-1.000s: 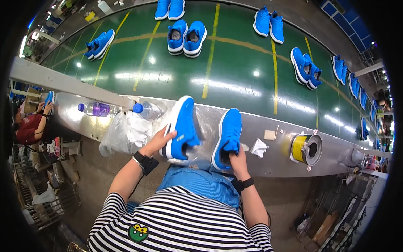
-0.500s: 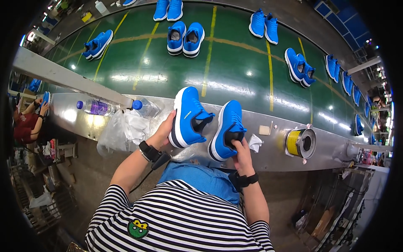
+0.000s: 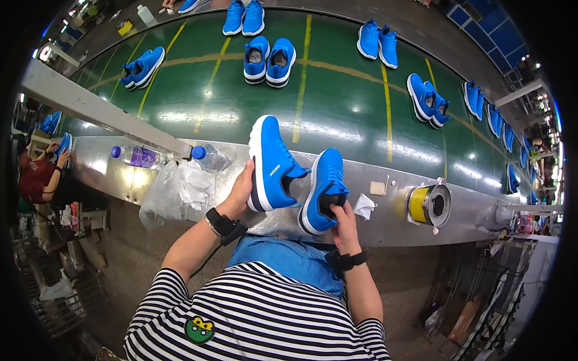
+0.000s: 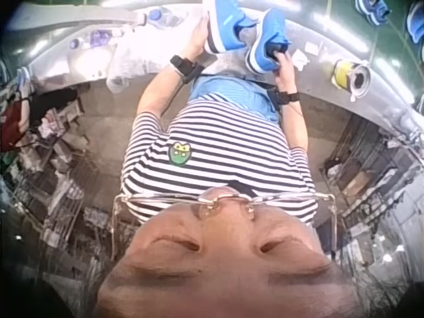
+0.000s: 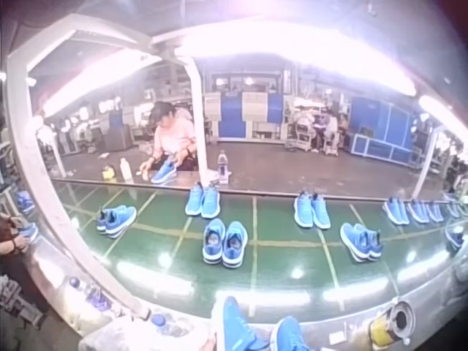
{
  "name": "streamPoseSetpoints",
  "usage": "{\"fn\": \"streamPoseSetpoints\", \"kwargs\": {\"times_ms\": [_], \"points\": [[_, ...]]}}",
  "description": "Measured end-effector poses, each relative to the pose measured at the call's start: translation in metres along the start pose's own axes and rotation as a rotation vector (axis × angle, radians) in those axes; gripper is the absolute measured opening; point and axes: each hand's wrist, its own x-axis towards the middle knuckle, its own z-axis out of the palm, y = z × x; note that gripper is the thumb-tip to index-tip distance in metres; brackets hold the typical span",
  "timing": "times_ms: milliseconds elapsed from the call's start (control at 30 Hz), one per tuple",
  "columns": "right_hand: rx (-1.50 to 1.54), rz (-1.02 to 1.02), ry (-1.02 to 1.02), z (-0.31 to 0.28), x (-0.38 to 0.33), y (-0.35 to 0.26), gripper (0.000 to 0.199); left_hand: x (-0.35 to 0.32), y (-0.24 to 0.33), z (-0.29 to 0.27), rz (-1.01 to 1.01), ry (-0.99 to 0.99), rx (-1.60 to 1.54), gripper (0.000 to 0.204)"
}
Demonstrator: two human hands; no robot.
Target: Cleaning and inspecting blue shoes on a conveyor belt in a shoe factory.
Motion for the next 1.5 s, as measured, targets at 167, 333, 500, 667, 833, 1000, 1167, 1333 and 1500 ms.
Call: {"fn": "streamPoseSetpoints", "kwargs": {"times_ms": [167, 333, 500, 667, 833, 1000, 1167, 1333, 1500], "points": [[-0.259, -0.178, -0.016, -0.032, 0.043, 0.027, 0.042, 0.026, -0.028, 0.008, -0.108, -0.036, -0.220, 0.059], [-0.872, -0.438, 0.049, -0.094, 0.069, 0.033, 0.048, 0.012, -0.009, 0.022, -0.078, 0.051, -0.228, 0.054], [-1.139, -0.817, 0.611, -0.146, 0.089, -0.002, 0.024, 0.004, -0.006, 0.036, -0.175, 0.005, -0.163, 0.053], [-1.156, -0.815, 0.534, -0.158, 0.122, -0.004, 0.014, -0.026, 0.002, 0.054, -0.304, 0.102, -0.059, 0.054], [-0.472, -0.538, 0.229, -0.092, 0.078, -0.018, 0.009, -0.059, 0.016, 0.024, -0.415, 0.000, -0.144, 0.048], [-0.526, -0.351, -0.352, 0.001, 0.007, -0.072, 0.011, -0.054, -0.009, 0.044, -0.541, -0.058, -0.063, 0.049], [-0.841, -0.369, -0.689, 0.057, -0.012, -0.033, 0.010, -0.064, -0.027, 0.035, -0.529, -0.067, -0.071, 0.051], [-1.045, -0.509, -0.670, 0.070, 0.012, 0.007, 0.004, -0.067, -0.047, 0.021, -0.473, -0.033, 0.020, 0.047], [-1.130, -0.630, -0.544, 0.077, 0.037, 0.016, 0.005, -0.066, -0.048, 0.023, -0.477, -0.058, 0.007, 0.049]]}}
